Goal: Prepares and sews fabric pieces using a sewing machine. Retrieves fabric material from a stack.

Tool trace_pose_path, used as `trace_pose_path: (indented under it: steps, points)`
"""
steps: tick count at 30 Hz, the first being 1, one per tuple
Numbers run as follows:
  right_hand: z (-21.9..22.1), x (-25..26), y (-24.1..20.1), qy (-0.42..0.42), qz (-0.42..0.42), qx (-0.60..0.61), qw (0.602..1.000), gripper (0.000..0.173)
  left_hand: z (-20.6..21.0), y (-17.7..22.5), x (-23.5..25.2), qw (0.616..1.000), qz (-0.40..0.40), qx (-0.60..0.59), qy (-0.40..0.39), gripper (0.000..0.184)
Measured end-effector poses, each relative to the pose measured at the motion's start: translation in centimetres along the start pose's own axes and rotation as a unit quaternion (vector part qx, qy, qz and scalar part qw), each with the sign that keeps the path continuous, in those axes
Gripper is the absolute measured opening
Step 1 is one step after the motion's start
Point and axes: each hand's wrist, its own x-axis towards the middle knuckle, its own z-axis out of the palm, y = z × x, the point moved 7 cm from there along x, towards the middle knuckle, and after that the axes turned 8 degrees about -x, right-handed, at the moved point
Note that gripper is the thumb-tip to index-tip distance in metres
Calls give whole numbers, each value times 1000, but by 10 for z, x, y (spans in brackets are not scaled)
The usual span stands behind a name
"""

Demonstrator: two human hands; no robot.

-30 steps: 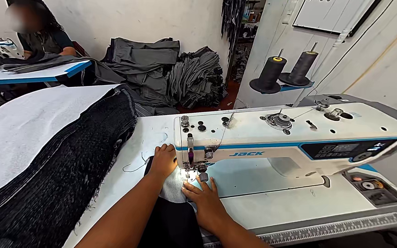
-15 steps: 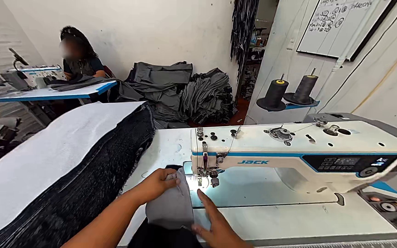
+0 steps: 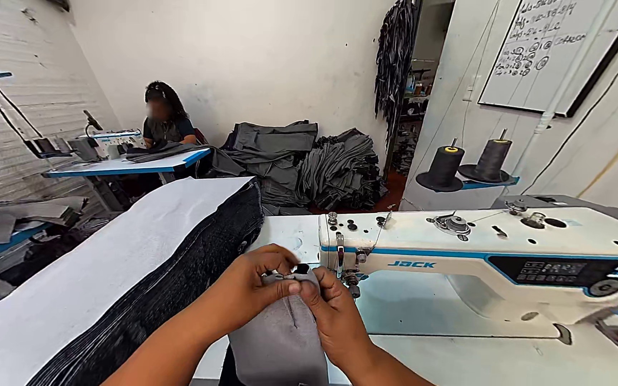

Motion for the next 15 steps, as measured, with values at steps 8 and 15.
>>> trace_pose_path:
  steps: [8,15]
  points:
    - [-18,-5,-37,-89,-138,-148,975,26,26,40,-1,977,191,93,-15,26]
    - [-27,-8,-36,19,-180,-197,964,12,46,30,-7,976,79,191,70,33]
